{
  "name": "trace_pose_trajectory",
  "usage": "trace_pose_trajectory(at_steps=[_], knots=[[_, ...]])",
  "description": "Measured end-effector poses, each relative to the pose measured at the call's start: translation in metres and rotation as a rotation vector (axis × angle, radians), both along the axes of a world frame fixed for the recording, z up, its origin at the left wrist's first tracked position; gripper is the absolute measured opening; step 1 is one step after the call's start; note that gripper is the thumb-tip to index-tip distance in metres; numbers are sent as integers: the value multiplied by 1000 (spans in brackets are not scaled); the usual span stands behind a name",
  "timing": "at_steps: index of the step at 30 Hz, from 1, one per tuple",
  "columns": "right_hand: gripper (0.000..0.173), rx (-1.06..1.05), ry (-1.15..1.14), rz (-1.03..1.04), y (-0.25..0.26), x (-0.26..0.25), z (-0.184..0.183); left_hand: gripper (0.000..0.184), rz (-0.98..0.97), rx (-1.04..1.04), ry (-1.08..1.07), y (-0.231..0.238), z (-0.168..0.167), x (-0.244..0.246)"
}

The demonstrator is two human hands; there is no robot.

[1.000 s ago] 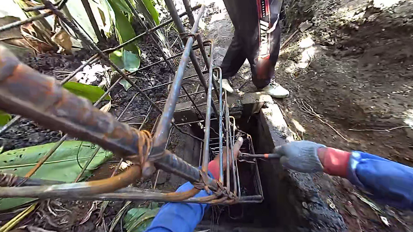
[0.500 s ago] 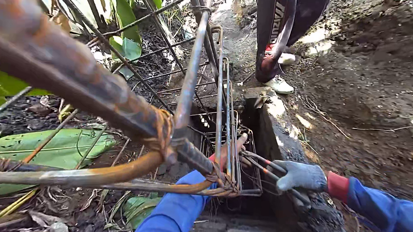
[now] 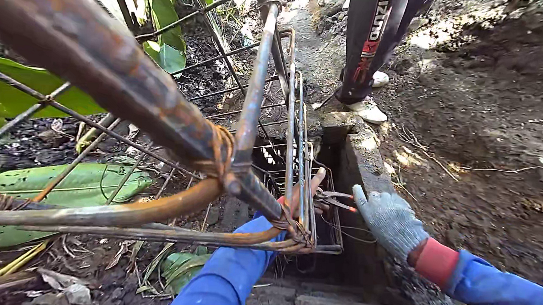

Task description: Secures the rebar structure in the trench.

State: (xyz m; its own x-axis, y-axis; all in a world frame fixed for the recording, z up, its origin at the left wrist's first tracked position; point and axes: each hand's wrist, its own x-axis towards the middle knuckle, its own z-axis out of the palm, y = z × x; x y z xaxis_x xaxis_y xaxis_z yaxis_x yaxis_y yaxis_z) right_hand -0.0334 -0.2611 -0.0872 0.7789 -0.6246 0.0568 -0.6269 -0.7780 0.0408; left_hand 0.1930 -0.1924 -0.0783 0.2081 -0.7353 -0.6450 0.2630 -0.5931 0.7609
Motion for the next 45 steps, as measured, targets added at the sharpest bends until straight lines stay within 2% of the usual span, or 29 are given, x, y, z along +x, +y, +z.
trace_pose_trajectory(at_steps=[2, 4, 6, 8, 10, 11, 12, 14, 17, 20, 24, 28, 32, 39, 42, 43, 45], knots=[[37, -100, -74, 46, -6, 0, -5, 79, 18, -18, 2, -1, -1, -1], [35, -35, -30, -29, -2, 5, 2, 78, 22, -43, 30, -1, 1, -1], [44, 8, 2, -47, 7, 5, 4, 77, 12, -62, 62, -2, -8, 2], [47, -38, -48, -25, 11, 6, -3, 74, 35, -71, 42, -6, -23, 4], [49, -27, -104, -14, 8, 8, -5, 72, -145, -245, 154, -5, -53, 31], [52, 6, -90, -20, 7, 9, -1, 70, -124, -270, 140, -3, -51, 30], [54, 56, -67, -25, 5, 8, 1, 67, -115, -236, 109, -2, -35, 24], [60, 196, -7, -37, 4, 6, 2, 66, 21, -66, -8, -2, 9, -8], [58, 300, -5, -41, 5, 4, -11, 75, -7, -16, 37, 0, -6, 5], [57, 246, -26, -65, 11, 4, -18, 79, -48, 51, -62, 2, -4, 7], [60, 165, -89, -90, 12, 6, -22, 81, -131, -52, -2, -1, -23, 19], [59, 285, -93, -152, 15, 4, -25, 80, -81, -43, 6, 0, -9, 5], [37, 284, -96, -156, -4, 3, -8, 78, -121, 21, -146, 8, 24, -5], [33, 152, 43, 51, -55, 13, 11, 81, -140, 58, -269, 15, 37, -7], [29, 368, 199, 16, -59, 17, 3, 87, -187, 104, -354, 15, 39, -6], [30, 509, 230, -4, -56, 17, 0, 85, -202, 126, -426, 15, 52, -14], [40, 930, 229, -63, -42, 14, 3, 75, -195, 148, -552, 12, 82, -35]])
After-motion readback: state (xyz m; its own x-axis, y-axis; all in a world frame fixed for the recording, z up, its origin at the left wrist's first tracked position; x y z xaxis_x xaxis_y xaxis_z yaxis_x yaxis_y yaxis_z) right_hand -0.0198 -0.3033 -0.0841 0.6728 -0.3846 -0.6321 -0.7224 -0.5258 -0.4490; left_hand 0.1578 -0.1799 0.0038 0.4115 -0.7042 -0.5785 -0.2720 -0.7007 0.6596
